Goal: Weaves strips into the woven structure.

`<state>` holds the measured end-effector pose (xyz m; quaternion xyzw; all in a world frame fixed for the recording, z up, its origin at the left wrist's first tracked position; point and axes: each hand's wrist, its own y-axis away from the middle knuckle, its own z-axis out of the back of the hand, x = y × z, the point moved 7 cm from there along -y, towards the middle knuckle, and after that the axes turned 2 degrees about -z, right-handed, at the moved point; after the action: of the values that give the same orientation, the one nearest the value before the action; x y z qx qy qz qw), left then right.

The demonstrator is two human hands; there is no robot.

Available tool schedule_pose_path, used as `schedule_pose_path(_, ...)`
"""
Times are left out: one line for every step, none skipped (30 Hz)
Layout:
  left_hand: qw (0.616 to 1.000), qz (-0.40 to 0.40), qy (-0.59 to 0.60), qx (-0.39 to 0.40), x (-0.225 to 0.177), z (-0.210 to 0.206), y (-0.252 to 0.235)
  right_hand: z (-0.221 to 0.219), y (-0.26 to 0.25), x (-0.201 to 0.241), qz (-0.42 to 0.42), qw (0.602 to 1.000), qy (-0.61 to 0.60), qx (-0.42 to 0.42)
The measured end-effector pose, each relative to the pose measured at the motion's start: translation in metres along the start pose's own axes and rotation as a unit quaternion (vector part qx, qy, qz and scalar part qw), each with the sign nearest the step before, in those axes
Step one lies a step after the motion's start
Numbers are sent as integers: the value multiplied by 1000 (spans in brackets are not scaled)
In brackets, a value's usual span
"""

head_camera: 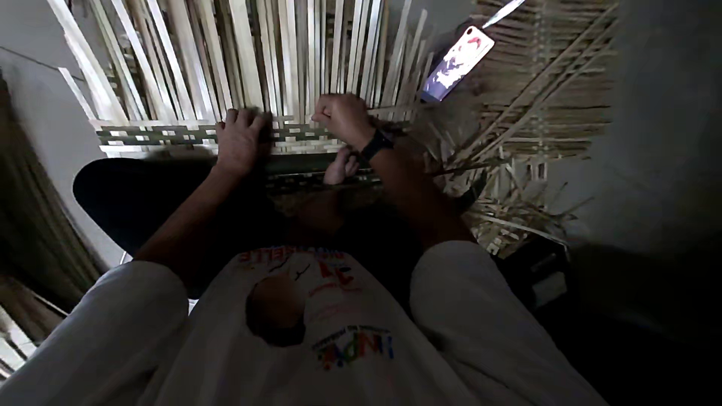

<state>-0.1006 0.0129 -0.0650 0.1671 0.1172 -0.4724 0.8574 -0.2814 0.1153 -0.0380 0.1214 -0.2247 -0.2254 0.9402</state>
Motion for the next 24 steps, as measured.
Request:
schedule_pose_path(1000,6,-1,3,1,-1,-2,-5,2,-2,-1,1000,-8,-1)
schedule_pose_path(1000,10,-4,6,2,-2,-2,-10,4,-3,1,1000,-12,-2)
schedule_pose_path(1000,11,-12,9,3,-4,-2,-13,6,-4,4,1000,-14,-4)
schedule_pose_path(1000,8,-19,12,2,-4,-2,-14,6,-3,5,1000,-15,-4)
schedule_pose_path(999,6,-26,17,1,-3,-3,-15,5,-3,5,1000,-11,-6)
schedule_pose_path(999,4,-33,25,-1,-1,-4,-15,3,-4,5,1000,-7,-4)
schedule_pose_path(999,1,-38,32,-2,1,-6,-14,2,-5,9,1000,-7,2)
schedule_pose_path(998,-6,-44,37,-2,2,-7,-13,4,-8,20,1000,-10,12)
schedule_pose_path(998,-15,-48,38,-3,3,-7,-10,8,-13,29,999,-16,25)
schedule_pose_path(998,-25,-44,32,-5,4,-6,-3,16,-20,27,999,-22,37)
schedule_pose_path(999,-40,-23,9,-11,7,-4,6,26,-27,17,999,-20,36)
schedule_pose_path(998,-63,15,-25,-24,13,-3,20,36,-34,7,1000,-6,15)
schedule_pose_path(992,-93,64,-56,-44,18,-5,35,43,-37,2,1000,20,-9)
schedule_pose_path(983,-124,114,-72,-67,17,-10,48,48,-35,9,998,53,-31)
schedule_pose_path(974,-148,159,-73,-90,11,-19,59,52,-28,29,994,95,-50)
schedule_pose_path(965,-155,200,-74,-108,4,-34,69,55,-18,64,986,135,-77)
schedule_pose_path(956,-138,248,-76,-120,-1,-51,82,56,-8,110,972,164,-125)
schedule_pose_path(946,-98,297,-81,-123,-4,-69,94,58,-1,154,954,180,-184)
schedule_pose_path(934,-48,341,-94,-120,-7,-85,107,61,1,183,938,176,-234)
schedule_pose_path(919,5,381,-97,-113,-10,-98,120,65,-2,192,928,155,-280)
schedule_pose_path(904,46,417,-87,-104,-15,-107,128,67,-11,176,928,119,-307)
schedule_pose_path(888,69,449,-78,-98,-19,-112,132,65,-25,137,938,63,-313)
schedule_pose_path(871,79,479,-72,-95,-21,-115,130,61,-42,85,948,-19,-306)
schedule_pose_path(849,87,516,-69,-92,-23,-114,121,53,-60,35,954,-111,-276)
